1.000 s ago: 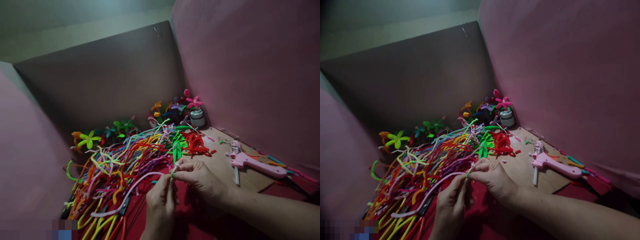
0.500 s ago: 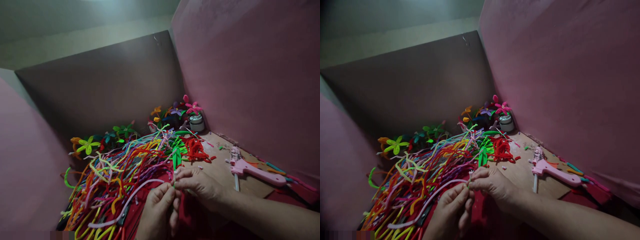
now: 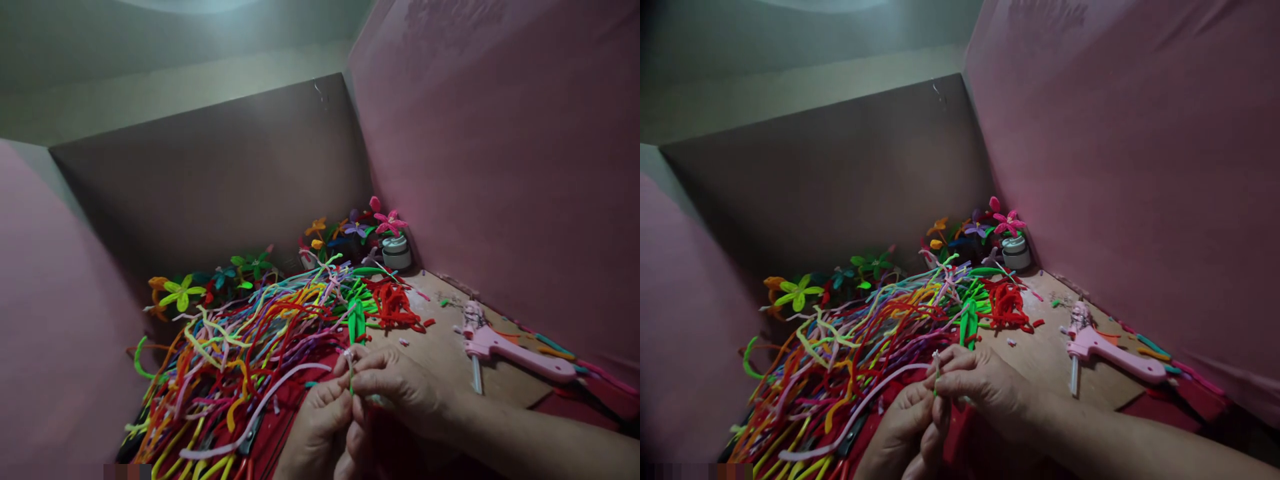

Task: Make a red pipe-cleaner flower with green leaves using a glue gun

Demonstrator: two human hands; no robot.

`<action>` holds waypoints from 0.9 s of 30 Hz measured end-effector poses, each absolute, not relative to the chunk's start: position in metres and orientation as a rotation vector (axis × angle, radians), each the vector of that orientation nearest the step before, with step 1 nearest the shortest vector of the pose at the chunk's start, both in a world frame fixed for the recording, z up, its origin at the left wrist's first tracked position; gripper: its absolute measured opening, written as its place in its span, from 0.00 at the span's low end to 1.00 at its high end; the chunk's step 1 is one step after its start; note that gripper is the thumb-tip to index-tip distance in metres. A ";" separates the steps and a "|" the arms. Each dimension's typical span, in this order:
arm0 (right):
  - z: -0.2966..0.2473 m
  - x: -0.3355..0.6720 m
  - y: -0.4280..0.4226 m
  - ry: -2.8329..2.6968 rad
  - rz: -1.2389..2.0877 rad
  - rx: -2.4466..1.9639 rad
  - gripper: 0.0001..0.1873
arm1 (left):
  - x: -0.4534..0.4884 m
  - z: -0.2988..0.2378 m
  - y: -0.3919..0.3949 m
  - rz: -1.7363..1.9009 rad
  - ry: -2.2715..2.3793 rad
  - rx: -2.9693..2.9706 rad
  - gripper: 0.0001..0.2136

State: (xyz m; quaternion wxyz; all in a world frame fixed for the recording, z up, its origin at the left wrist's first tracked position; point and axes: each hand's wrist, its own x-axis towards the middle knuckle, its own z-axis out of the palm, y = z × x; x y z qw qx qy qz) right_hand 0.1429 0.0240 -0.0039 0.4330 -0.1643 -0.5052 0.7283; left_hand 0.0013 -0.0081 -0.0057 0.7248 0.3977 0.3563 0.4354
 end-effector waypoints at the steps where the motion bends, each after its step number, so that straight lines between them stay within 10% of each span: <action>1: -0.004 0.143 0.025 -1.249 1.765 -0.455 0.08 | 0.002 -0.004 -0.009 0.999 0.880 0.936 0.12; 27: -0.015 0.135 0.031 -1.172 1.695 -0.579 0.11 | 0.005 -0.010 -0.009 1.313 1.197 1.367 0.05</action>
